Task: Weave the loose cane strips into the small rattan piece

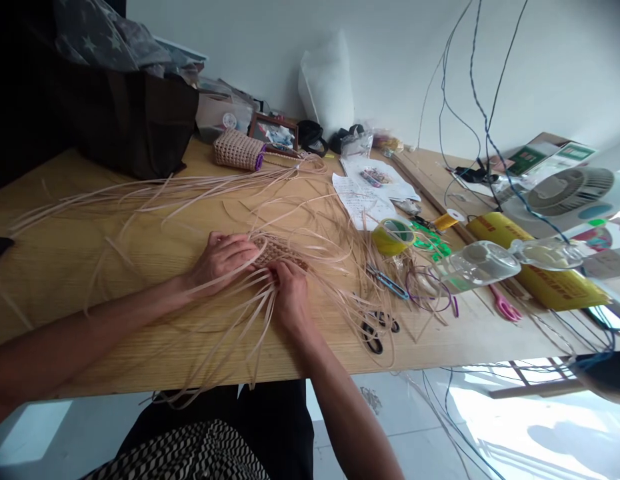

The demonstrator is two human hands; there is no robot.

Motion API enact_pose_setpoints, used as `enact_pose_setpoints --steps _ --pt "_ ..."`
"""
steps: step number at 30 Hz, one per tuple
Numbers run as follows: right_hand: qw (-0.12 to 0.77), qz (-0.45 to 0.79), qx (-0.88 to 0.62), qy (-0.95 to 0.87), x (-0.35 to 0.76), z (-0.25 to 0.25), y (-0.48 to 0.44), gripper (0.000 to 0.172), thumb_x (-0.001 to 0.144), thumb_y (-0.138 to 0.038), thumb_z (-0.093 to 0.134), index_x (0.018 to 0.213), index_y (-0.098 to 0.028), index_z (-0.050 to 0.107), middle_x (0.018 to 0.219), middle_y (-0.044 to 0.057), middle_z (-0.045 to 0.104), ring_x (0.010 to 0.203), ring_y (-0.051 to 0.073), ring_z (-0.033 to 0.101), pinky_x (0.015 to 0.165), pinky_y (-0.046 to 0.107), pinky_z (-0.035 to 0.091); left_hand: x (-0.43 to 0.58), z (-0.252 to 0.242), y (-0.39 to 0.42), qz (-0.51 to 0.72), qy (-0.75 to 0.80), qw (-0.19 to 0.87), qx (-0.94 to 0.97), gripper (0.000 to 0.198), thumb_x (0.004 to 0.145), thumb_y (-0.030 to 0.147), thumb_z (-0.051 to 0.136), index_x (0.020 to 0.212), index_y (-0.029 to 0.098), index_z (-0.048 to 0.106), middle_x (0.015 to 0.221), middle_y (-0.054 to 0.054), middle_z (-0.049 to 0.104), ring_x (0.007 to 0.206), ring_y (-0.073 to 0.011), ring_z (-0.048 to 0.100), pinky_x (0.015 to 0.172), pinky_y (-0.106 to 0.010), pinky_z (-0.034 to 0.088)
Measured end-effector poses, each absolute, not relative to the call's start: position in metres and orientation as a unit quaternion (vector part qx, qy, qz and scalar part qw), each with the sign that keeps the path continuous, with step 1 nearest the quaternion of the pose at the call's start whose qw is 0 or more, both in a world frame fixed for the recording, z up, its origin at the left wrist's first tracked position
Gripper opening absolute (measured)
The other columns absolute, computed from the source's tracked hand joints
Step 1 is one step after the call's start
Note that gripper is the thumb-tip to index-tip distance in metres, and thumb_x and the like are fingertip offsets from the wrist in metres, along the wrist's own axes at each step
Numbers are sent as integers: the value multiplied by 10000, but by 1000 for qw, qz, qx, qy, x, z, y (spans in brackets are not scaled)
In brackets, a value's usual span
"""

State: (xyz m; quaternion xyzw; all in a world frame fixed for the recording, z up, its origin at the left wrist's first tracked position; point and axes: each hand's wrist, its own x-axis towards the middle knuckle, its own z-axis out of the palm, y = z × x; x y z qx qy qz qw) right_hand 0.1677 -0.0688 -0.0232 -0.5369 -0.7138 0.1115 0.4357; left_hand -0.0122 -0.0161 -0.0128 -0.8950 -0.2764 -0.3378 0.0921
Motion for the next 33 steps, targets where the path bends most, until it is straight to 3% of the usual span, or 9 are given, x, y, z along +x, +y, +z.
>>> enact_pose_setpoints --steps 4,13,19,25,33 --pt "446 161 -542 -693 170 -19 -65 142 819 -231 520 812 -160 642 774 40 660 717 159 590 683 278 454 -11 -9 -17 -359 -287 109 -881 258 916 270 442 1116 184 579 1039 -74 677 1086 -211 532 882 -388 266" --pt "451 163 -550 -683 168 -23 -61 178 785 -201 485 772 -161 658 723 32 657 679 164 579 677 283 452 -15 -4 -2 -281 -263 12 -923 165 861 320 542 880 180 627 868 -38 676 936 -200 531 800 -358 258" --pt "443 96 -533 -715 164 -26 -65 152 778 -159 498 786 -165 650 777 45 651 738 169 577 695 284 449 -15 -8 0 -262 -270 -31 -926 177 868 316 530 880 183 646 870 -37 667 911 -196 522 790 -357 258" --pt "419 72 -531 -733 162 -28 -69 218 773 -92 451 814 -180 646 792 42 643 774 173 575 718 295 451 -10 -15 -4 -284 -257 -59 -922 293 914 342 431 790 169 633 766 -29 640 819 -173 512 764 -349 268" --pt "410 65 -523 -744 160 -26 -71 182 806 -105 480 813 -165 651 811 61 662 791 178 593 734 297 463 -7 -22 -12 -312 -247 -62 -915 306 930 285 379 770 154 606 735 -31 605 807 -169 510 773 -336 305"
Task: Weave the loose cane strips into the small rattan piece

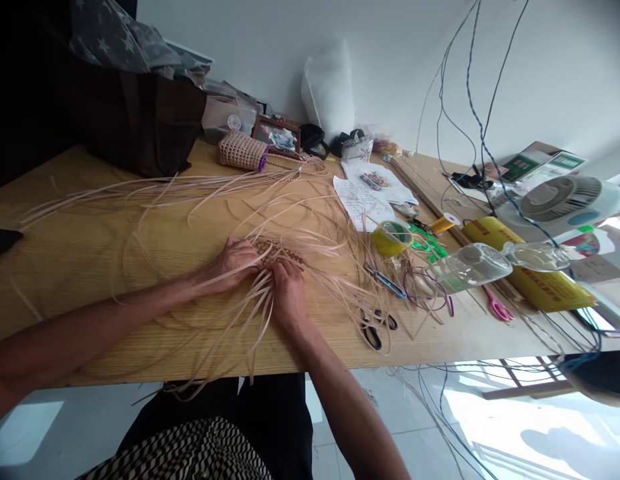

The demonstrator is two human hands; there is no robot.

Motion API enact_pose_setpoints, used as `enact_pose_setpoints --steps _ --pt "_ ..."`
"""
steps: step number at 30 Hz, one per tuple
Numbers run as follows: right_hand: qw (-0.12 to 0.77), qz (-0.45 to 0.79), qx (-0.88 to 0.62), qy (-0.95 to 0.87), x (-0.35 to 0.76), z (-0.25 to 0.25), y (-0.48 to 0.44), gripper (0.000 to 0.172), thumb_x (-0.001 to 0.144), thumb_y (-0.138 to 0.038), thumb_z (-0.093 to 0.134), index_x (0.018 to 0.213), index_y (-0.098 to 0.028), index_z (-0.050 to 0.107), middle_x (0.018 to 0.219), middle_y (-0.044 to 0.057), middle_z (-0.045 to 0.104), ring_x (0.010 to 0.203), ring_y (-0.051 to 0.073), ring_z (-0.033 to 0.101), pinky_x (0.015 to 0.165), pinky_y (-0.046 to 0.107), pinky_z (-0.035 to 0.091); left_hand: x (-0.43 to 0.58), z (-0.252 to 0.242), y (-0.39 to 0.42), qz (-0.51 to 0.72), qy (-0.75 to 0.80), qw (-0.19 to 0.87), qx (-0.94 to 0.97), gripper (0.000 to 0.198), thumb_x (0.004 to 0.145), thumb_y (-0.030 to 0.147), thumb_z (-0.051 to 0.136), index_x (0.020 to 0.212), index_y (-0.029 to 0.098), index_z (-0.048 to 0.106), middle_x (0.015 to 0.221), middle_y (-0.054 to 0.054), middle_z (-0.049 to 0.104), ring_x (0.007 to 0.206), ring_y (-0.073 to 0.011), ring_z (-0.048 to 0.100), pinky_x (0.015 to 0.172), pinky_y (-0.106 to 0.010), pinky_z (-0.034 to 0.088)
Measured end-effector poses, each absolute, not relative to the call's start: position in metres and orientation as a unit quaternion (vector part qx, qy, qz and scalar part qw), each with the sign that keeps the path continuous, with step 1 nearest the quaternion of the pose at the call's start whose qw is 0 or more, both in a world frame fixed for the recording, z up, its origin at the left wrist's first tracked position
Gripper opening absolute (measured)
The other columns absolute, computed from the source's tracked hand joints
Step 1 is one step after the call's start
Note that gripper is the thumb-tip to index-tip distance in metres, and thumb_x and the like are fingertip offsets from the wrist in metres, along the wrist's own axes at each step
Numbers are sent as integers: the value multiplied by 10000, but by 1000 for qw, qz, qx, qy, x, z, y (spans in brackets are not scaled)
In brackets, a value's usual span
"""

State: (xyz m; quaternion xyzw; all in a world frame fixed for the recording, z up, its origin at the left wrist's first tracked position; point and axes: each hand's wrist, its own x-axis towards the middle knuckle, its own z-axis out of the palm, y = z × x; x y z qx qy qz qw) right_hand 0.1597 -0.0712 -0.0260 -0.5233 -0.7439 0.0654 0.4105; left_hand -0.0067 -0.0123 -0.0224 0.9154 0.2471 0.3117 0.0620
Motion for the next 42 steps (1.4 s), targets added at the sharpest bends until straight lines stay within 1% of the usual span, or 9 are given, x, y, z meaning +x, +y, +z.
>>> enact_pose_setpoints --steps 5,11,17,21,26,29,34,38,42 --pt "414 101 -520 -740 160 -22 -77 170 820 -147 519 885 -193 669 846 37 677 790 161 607 718 271 467 -12 -21 -13 293 248 7 923 288 915 362 421 872 161 622 785 -33 634 832 -173 533 778 -343 288" --pt "379 90 -531 -753 161 -15 -83 166 830 -142 523 897 -193 665 823 35 661 770 161 591 685 257 446 -13 -20 -17 298 248 -15 922 261 943 281 371 924 184 613 761 -5 638 802 -142 550 793 -347 261" --pt "353 52 -532 -768 159 -16 -83 174 851 -147 509 924 -200 658 803 35 638 758 163 566 673 256 423 -13 -23 -15 294 241 0 925 284 934 333 388 882 211 638 740 -7 622 783 -146 530 791 -355 250" --pt "320 19 -525 -788 158 -20 -83 186 880 -173 481 888 -225 659 799 39 621 786 175 545 708 271 408 -10 -24 -14 300 243 10 922 312 928 323 407 763 193 638 709 -5 616 757 -141 522 787 -359 245" --pt "290 23 -500 -816 162 -19 -86 167 847 -139 511 904 -222 643 899 53 616 837 185 538 728 280 408 -9 -24 -14 315 226 8 922 324 917 312 428 686 169 606 677 2 614 697 -128 518 756 -359 248" --pt "293 38 -478 -827 166 -16 -87 140 843 -134 513 859 -206 633 918 55 612 869 185 537 749 279 415 -12 -23 -15 325 224 9 919 302 916 294 431 706 171 610 684 4 633 684 -122 530 744 -358 250" --pt "327 29 -455 -828 167 -18 -84 145 865 -138 477 834 -186 611 905 55 616 810 166 539 727 275 418 -15 -21 -16 337 225 21 914 260 912 280 443 766 173 629 724 0 670 699 -119 569 753 -365 255" --pt "354 30 -489 -796 163 -24 -80 139 865 -136 463 831 -178 590 814 48 601 765 165 536 688 270 411 -12 -21 -16 342 216 30 914 228 903 278 464 798 184 643 763 2 689 709 -118 588 751 -367 256" --pt "349 31 -501 -791 160 -23 -80 173 876 -166 450 757 -185 575 743 41 581 723 166 516 654 266 394 -8 -20 -18 351 217 41 910 226 894 279 475 791 180 650 744 5 692 669 -110 587 746 -362 269"
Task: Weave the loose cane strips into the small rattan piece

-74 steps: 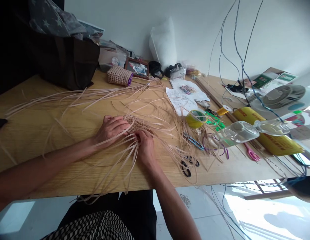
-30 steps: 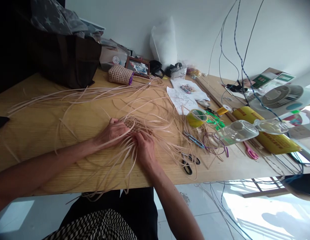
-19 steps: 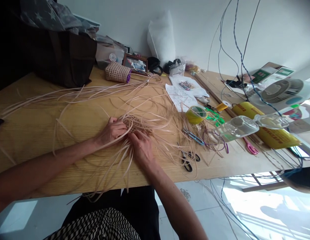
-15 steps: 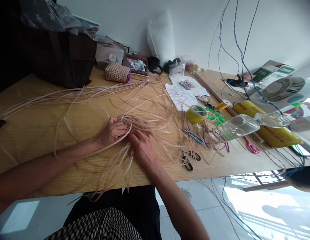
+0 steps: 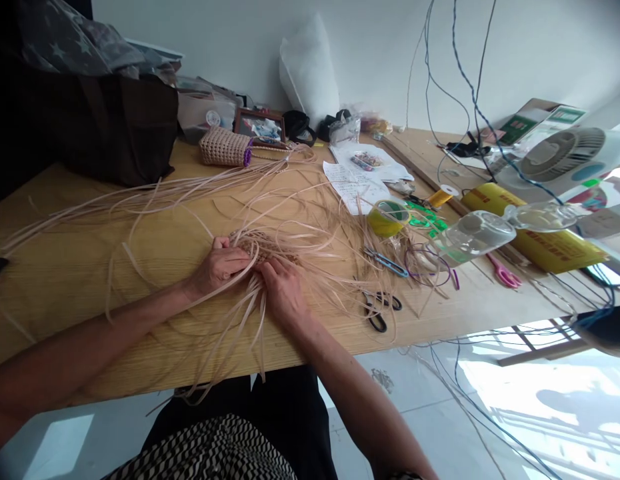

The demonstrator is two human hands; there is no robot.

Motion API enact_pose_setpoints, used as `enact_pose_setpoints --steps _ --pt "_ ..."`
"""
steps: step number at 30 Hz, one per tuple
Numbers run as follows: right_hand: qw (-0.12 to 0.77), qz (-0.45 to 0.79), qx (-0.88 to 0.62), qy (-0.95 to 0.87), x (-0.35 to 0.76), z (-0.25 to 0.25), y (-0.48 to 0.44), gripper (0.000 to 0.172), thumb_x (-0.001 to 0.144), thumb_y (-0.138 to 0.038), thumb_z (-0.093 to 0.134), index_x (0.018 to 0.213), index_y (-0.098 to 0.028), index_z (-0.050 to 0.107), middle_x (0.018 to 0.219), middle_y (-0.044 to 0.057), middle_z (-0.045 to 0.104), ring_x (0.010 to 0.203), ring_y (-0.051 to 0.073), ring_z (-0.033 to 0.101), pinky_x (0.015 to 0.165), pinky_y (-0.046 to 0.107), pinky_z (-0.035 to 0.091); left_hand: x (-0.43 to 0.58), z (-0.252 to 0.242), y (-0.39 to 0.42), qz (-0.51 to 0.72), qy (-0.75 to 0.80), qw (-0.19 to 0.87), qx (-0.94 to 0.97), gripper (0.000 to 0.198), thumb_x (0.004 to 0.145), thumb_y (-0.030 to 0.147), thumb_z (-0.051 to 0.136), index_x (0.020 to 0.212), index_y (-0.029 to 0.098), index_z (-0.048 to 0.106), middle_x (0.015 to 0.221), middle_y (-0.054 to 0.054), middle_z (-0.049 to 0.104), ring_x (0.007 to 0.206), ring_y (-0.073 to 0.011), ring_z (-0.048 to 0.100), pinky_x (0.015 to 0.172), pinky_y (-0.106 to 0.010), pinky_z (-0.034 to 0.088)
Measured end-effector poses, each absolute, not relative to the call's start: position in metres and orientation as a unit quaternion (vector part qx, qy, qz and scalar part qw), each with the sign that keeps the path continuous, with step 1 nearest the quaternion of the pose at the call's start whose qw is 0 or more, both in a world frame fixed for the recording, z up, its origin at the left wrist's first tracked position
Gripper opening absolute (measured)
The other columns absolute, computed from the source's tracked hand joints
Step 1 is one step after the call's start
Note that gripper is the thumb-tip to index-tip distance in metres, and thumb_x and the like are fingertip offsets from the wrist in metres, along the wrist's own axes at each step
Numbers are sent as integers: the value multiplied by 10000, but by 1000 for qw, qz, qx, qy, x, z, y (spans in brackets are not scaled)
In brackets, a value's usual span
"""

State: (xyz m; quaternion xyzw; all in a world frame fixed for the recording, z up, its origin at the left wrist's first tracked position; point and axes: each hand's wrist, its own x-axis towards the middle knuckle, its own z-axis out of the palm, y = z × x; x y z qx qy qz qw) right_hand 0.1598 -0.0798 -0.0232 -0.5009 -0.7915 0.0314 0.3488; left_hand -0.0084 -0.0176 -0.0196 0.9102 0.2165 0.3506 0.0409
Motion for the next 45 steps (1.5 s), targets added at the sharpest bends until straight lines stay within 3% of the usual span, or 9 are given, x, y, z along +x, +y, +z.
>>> enact_pose_setpoints --steps 10,19,25,31,40,45 --pt "359 97 -523 -767 159 -25 -79 95 831 -154 476 830 -184 565 801 42 609 720 156 530 653 251 387 -8 -23 -17 376 214 74 898 188 877 258 514 791 178 661 776 2 710 667 -104 603 748 -349 297" --pt "357 104 -478 -796 161 -25 -78 124 779 -105 456 703 -193 501 703 8 535 684 142 481 638 241 358 -9 -22 -19 360 242 64 899 220 873 263 494 761 196 671 748 -2 712 636 -108 589 760 -359 300" --pt "376 105 -494 -777 161 -28 -76 117 830 -146 456 824 -196 561 804 28 594 756 156 518 690 261 398 -10 -22 -17 346 247 67 903 208 887 266 483 801 192 658 779 2 710 675 -106 601 781 -353 300" --pt "403 91 -480 -774 159 -26 -74 148 785 -112 478 691 -186 565 709 23 582 706 150 526 643 243 397 -8 -21 -19 354 255 79 896 213 878 284 486 784 199 657 776 2 714 658 -117 605 779 -363 309" --pt "405 107 -539 -731 156 -27 -75 163 827 -208 512 817 -183 674 764 46 666 691 163 587 638 263 432 -8 -26 -16 352 263 68 896 228 899 293 474 804 190 654 783 -3 717 684 -112 614 788 -348 316" --pt "417 66 -552 -719 158 -23 -75 156 822 -208 534 753 -177 671 723 39 646 660 151 568 621 249 408 -13 -27 -16 349 272 15 897 227 892 353 486 937 176 622 940 -60 705 896 -173 621 847 -366 308"
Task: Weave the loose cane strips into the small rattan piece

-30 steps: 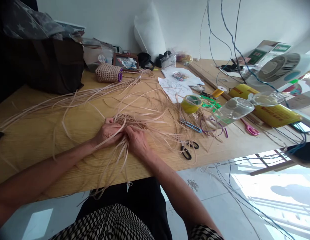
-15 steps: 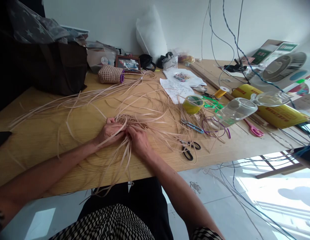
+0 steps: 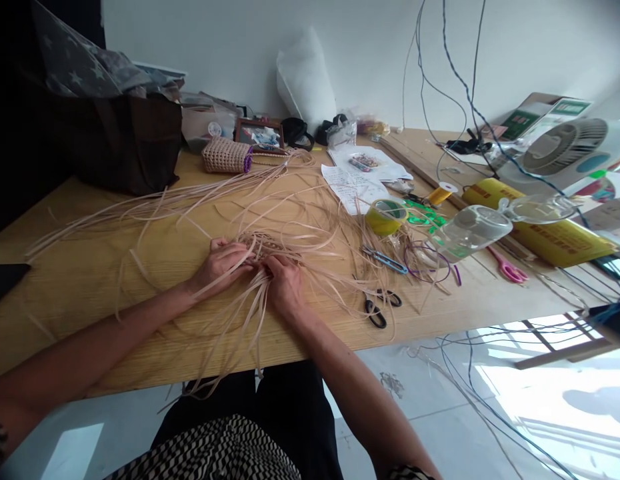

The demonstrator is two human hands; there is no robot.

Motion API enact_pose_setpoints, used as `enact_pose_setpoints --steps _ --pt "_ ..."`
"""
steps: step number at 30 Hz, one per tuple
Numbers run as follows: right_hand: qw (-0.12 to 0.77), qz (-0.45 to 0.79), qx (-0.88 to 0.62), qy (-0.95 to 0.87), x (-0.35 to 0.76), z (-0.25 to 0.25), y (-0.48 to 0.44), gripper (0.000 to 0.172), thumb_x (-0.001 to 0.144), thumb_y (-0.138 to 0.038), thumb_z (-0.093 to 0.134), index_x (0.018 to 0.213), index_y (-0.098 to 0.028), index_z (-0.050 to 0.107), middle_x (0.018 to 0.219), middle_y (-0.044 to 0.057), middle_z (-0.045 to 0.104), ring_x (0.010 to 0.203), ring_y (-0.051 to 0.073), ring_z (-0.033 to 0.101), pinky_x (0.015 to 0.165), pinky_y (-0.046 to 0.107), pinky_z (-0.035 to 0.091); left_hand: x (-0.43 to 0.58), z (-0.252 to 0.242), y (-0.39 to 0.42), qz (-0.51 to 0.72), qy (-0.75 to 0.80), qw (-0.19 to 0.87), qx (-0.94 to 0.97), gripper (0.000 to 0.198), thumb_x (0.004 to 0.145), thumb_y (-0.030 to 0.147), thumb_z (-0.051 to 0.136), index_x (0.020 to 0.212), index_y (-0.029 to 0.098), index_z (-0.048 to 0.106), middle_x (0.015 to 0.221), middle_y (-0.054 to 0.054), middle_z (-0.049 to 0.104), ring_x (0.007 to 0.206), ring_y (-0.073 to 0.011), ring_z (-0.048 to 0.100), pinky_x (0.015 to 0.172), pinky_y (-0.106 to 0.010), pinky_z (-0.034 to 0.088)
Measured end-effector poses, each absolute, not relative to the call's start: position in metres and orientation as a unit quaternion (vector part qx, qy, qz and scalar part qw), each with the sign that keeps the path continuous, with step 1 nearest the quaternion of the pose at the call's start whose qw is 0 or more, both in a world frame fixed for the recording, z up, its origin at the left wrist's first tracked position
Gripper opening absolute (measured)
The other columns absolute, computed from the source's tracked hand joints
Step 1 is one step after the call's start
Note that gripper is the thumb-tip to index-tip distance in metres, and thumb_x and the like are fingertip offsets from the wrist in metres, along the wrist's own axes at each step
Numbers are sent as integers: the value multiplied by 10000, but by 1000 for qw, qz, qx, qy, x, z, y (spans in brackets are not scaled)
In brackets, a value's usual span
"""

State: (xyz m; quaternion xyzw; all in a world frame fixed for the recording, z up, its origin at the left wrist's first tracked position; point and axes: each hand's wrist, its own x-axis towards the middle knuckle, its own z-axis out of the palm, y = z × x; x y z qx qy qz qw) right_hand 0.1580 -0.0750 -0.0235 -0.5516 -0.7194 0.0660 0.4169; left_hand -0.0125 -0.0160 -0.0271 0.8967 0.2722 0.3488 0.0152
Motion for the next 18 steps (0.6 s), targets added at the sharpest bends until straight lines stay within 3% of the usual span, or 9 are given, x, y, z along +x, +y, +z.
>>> enact_pose_setpoints --steps 3,9,18 --pt "411 56 -557 -720 159 -22 -75 160 816 -193 531 718 -180 656 711 34 630 657 148 557 603 243 388 -15 -28 -16 336 290 -5 896 264 892 385 474 956 164 605 973 -88 688 999 -209 585 872 -386 294" --pt "394 58 -551 -733 158 -25 -74 172 814 -164 499 744 -195 653 733 32 634 665 149 555 615 242 388 -12 -27 -14 298 281 8 912 263 908 350 449 848 171 633 837 -42 692 852 -186 600 816 -389 271" --pt "343 59 -549 -760 158 -21 -75 173 822 -126 483 755 -187 631 729 34 629 668 155 540 634 248 378 -10 -30 -14 299 270 31 915 267 924 232 385 877 205 646 803 -24 683 826 -163 589 817 -375 257"
